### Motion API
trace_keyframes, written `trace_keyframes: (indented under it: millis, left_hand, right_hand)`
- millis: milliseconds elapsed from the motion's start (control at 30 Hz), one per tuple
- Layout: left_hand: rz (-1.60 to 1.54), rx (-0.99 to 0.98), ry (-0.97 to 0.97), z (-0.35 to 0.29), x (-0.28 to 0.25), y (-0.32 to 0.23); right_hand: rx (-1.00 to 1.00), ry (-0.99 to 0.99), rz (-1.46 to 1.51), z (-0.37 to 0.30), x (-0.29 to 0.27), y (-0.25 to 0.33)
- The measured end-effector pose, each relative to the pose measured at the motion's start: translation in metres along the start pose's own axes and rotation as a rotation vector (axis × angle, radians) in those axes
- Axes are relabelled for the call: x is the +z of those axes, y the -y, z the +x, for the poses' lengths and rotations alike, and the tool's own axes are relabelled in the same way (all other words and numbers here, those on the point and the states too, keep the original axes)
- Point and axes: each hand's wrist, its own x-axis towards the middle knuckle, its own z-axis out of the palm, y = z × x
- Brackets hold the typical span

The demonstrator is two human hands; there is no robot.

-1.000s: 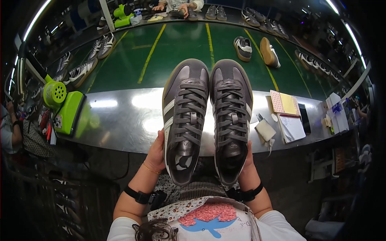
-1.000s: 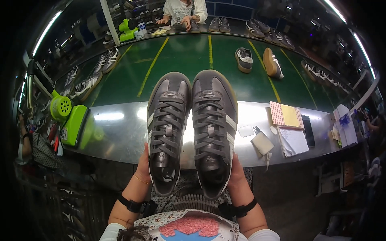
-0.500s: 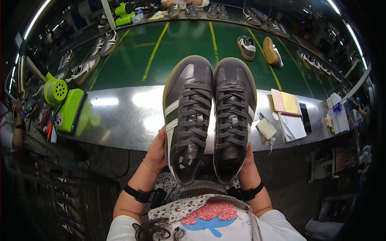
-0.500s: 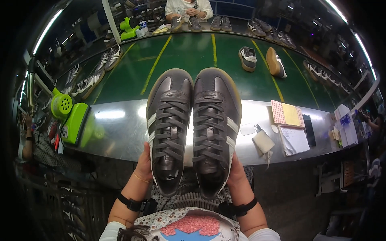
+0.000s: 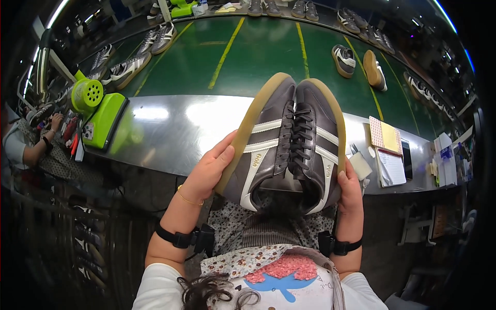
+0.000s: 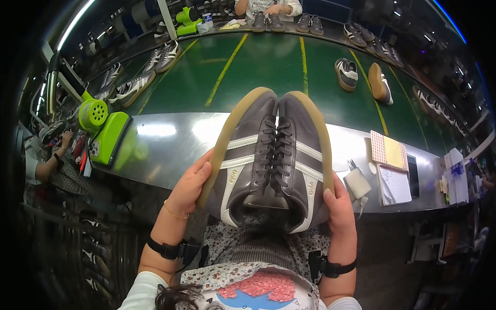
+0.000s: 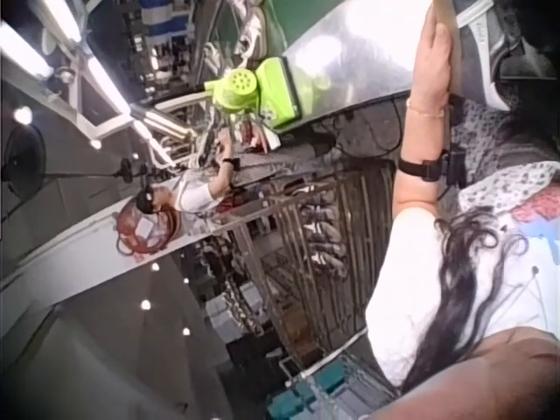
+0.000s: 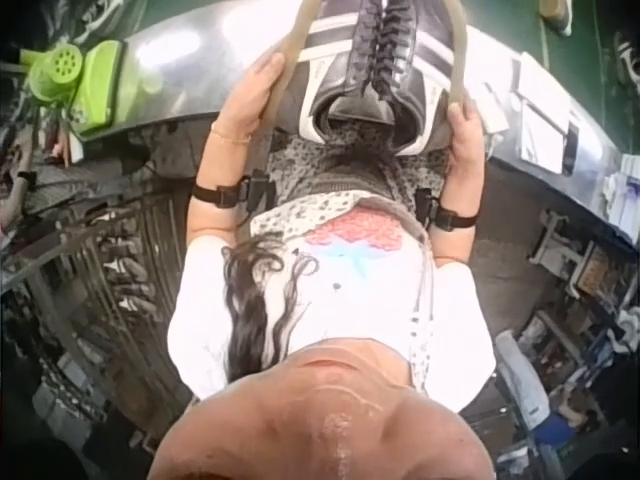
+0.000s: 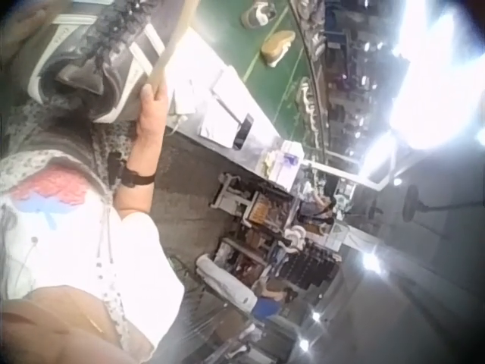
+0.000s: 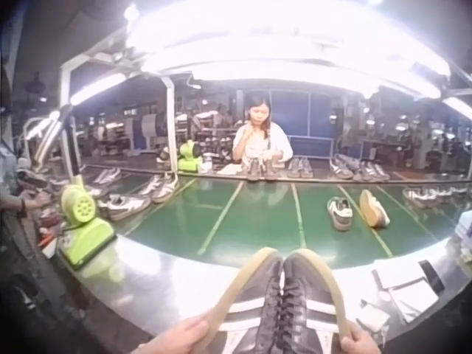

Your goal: Inspecting and cleaning finished shoes on a production line.

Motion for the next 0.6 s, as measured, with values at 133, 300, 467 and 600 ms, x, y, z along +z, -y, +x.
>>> trace_keyframes:
  millis: [133,300,467,600]
  left_hand:
    - [0.015,-0.017,0.005,0.001,-0.002,0.001]
    - [-0.058,-0.068,-0.005,0.003,-0.007,0.009]
    - [-0.058,-0.099,-0.014,0.009,-0.013,0.012]
    - [-0.078,-0.097,0.005,0.017,-0.014,0.011]
  right_hand:
    - [0.045,-0.049,-0.17,0.001,0.009,0.007]
    - [0.072,-0.047,-0.279,0.006,0.014,0.007]
    - [0.105,-0.071,-0.34,0.013,0.02,0.007]
    - [0.128,-0.064,-0.324,0.025,0.017,0.005]
